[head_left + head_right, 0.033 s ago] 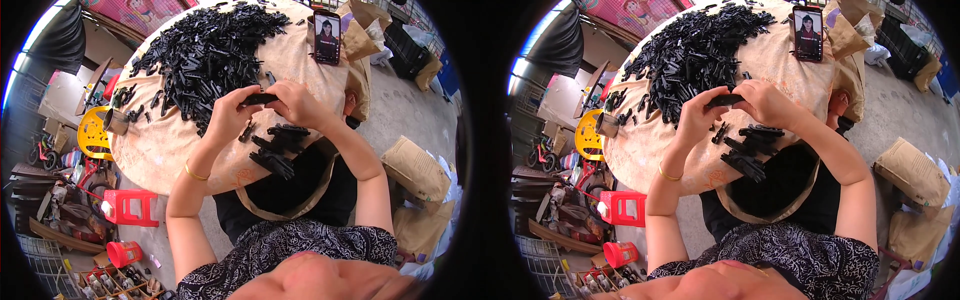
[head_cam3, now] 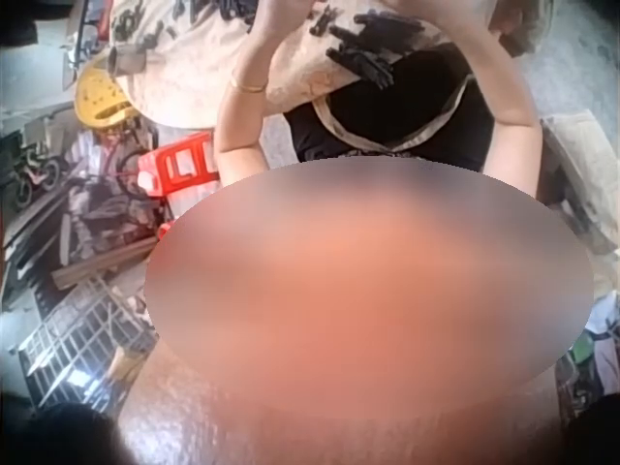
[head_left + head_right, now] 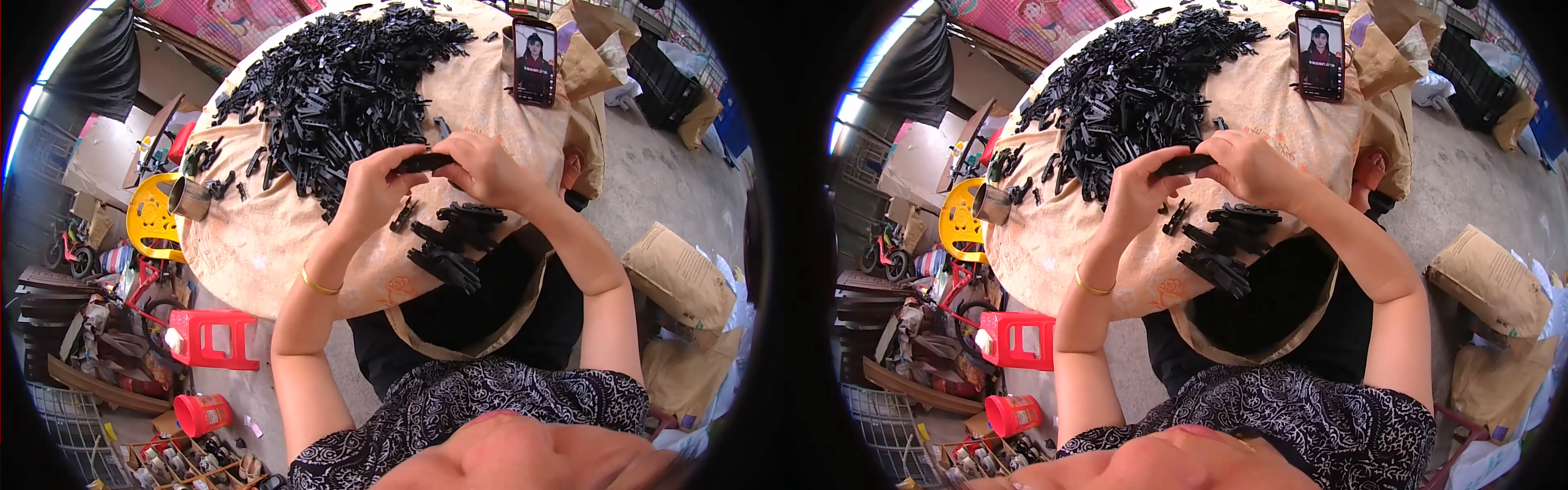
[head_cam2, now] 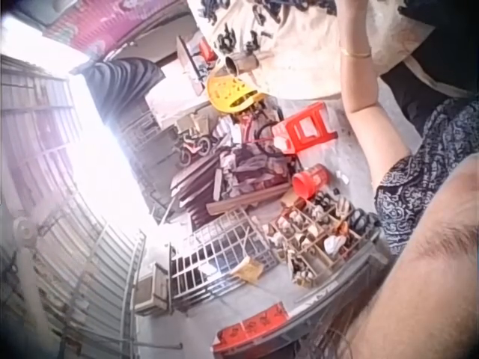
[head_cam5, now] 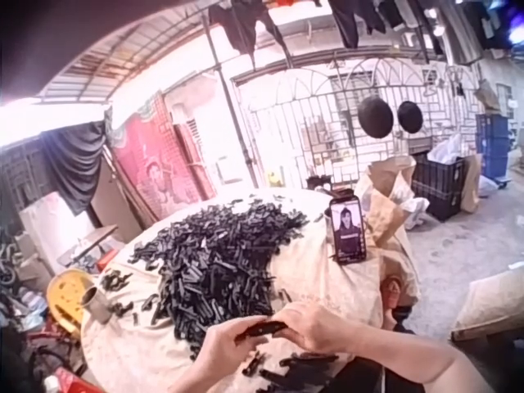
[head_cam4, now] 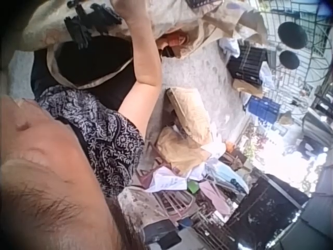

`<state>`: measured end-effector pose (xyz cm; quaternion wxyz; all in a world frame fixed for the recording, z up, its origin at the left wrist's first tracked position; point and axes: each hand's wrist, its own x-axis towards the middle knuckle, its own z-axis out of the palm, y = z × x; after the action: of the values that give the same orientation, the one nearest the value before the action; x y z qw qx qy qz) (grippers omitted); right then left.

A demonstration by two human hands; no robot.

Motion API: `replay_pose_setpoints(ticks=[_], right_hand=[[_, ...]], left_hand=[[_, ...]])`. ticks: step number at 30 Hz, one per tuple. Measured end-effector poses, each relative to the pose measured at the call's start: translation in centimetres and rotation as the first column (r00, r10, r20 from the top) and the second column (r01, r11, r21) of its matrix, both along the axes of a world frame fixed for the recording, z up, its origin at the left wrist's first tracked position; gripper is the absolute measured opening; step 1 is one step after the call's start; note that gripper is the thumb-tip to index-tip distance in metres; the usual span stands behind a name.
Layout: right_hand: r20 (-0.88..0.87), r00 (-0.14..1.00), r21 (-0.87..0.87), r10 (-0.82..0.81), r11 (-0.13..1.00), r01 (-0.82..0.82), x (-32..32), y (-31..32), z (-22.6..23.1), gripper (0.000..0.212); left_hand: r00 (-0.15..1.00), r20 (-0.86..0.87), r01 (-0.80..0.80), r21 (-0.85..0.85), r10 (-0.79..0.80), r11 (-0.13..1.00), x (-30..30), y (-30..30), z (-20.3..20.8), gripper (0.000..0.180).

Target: The person assembles black plastic pieces by snapping parts together by hand and stacking the assembled components on the table.

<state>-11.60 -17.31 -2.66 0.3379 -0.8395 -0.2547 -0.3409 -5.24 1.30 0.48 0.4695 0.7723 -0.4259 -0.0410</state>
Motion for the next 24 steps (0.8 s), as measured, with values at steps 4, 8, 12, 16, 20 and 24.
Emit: replay_pose_setpoints(ticks=[4, 8, 12, 16, 20, 24], right_hand=[[-0.319, 0.933, 0.303, 0.169, 0.951, -0.069, 0.4, -0.8, 0.7, 0.029], [-0.383, 0.852, -0.093, -0.357, 0.933, 0.349, 2.6, -3.4, -0.3, 0.046], [-0.476, 0.788, -0.202, -0.392, 0.920, 0.335, 4.6, -4.0, -1.9, 0.044], [-0.543, 0.782, 0.043, -0.306, 0.920, 0.389, 4.1, -3.4, -1.3, 0.029], [-0.437, 0.843, 0.431, 0.315, 0.896, -0.111, 3.7, -1.1, 0.5, 0.022], [-0.650, 0.656, 0.488, 0.383, 0.873, -0.025, 5.4, -0.4, 0.3, 0.020]], left_hand=[[0.992, -0.110, -0.057, 0.042, 0.062, 0.997, 0.1, 0.2, 0.0, 0.030], [0.984, -0.124, 0.160, 0.295, -0.129, 0.942, -0.9, -0.5, -0.2, 0.025], [0.940, 0.149, 0.255, 0.292, -0.307, 0.922, -1.1, -0.7, -1.8, 0.025], [1.000, 0.013, 0.000, 0.039, 0.000, 0.999, 0.4, -0.4, -1.1, 0.029], [0.990, -0.054, -0.131, -0.001, 0.131, 0.991, 2.1, 1.1, 0.3, 0.028], [0.921, -0.386, -0.060, 0.009, 0.059, 0.998, 3.4, 2.1, 0.4, 0.027]])
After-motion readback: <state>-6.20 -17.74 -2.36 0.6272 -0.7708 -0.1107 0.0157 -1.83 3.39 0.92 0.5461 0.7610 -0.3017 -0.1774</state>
